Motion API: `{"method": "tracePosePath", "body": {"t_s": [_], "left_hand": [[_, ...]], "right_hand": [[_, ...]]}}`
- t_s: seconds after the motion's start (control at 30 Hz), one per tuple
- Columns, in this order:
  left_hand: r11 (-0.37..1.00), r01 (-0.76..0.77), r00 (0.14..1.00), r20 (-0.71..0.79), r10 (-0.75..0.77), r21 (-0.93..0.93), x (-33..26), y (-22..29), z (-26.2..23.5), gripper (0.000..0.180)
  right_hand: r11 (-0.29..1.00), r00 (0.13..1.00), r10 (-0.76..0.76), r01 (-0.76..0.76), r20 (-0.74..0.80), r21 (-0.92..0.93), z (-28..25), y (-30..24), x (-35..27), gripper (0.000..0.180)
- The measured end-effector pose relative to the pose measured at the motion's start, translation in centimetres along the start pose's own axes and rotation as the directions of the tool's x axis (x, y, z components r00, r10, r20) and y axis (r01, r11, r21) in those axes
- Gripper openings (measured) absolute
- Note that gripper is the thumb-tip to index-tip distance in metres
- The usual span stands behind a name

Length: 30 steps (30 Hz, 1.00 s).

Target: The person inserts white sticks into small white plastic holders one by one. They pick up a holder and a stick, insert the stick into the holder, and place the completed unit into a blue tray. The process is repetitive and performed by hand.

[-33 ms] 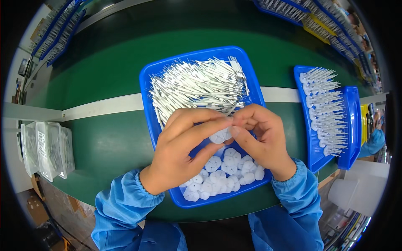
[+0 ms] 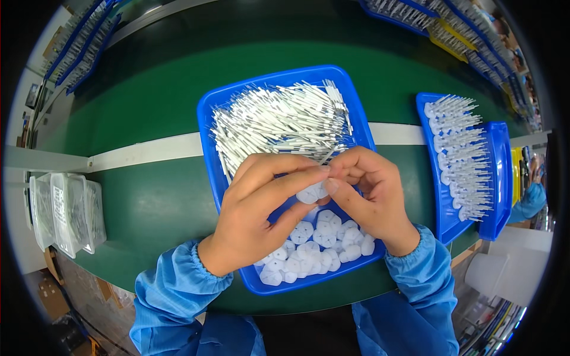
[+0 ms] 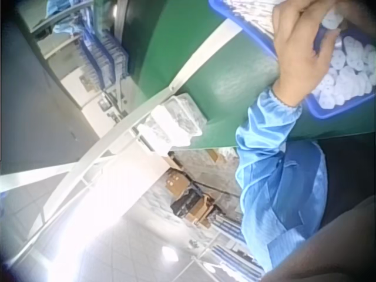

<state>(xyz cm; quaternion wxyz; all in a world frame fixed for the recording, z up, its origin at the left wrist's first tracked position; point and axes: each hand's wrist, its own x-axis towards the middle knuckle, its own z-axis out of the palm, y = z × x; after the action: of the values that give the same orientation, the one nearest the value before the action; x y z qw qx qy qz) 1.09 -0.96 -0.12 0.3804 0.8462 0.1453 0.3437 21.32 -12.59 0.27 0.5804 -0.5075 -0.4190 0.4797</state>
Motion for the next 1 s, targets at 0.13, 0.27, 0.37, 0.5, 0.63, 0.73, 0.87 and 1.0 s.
{"method": "tracePosePath", "body": {"t_s": [0.13, 0.27, 0.37, 0.5, 0.63, 0.73, 0.87, 1.0], "left_hand": [[0.996, -0.071, 0.997, 0.031, 0.069, 0.057, 0.1, 0.0, -0.1, 0.058], [0.999, -0.002, 1.0, -0.003, 0.001, -0.049, -0.1, 0.2, -0.4, 0.053], [0.984, 0.046, 0.993, -0.096, -0.063, -0.175, -0.9, -0.9, -0.7, 0.039], [0.921, 0.145, 0.954, -0.196, -0.226, -0.361, -0.7, -0.6, -0.7, 0.032], [0.814, 0.251, 0.933, -0.092, -0.347, -0.524, -1.2, -0.2, -0.7, 0.028], [0.818, 0.287, 0.935, -0.039, -0.351, -0.499, -1.5, -1.0, -1.0, 0.03], [0.807, 0.311, 0.929, -0.017, -0.368, -0.502, -0.8, -0.7, -0.4, 0.044], [0.878, 0.272, 0.951, -0.026, -0.307, -0.394, -0.8, -1.3, -0.2, 0.06]], "right_hand": [[0.992, 0.996, -0.06, 0.068, 0.072, -0.111, -0.6, 0.2, -0.2, 0.021], [0.99, 0.999, -0.048, 0.046, -0.011, -0.131, -0.3, -0.6, -0.8, 0.019], [0.856, 0.995, -0.104, 0.092, 0.005, -0.509, -1.5, -1.8, 0.3, 0.016], [0.138, 0.789, -0.545, 0.418, 0.284, -0.898, -1.3, -0.8, 5.4, 0.019], [-0.016, 0.829, -0.439, 0.378, 0.346, -0.926, -0.4, -0.7, 6.7, 0.013], [0.074, 0.845, -0.447, 0.362, 0.293, -0.929, -0.4, -0.8, 6.1, 0.013], [-0.073, 0.819, -0.476, 0.325, 0.32, -0.943, -1.2, 0.2, 6.0, 0.014], [-0.065, 0.833, -0.439, 0.344, 0.336, -0.937, -1.4, -0.5, 5.8, 0.015]]}}
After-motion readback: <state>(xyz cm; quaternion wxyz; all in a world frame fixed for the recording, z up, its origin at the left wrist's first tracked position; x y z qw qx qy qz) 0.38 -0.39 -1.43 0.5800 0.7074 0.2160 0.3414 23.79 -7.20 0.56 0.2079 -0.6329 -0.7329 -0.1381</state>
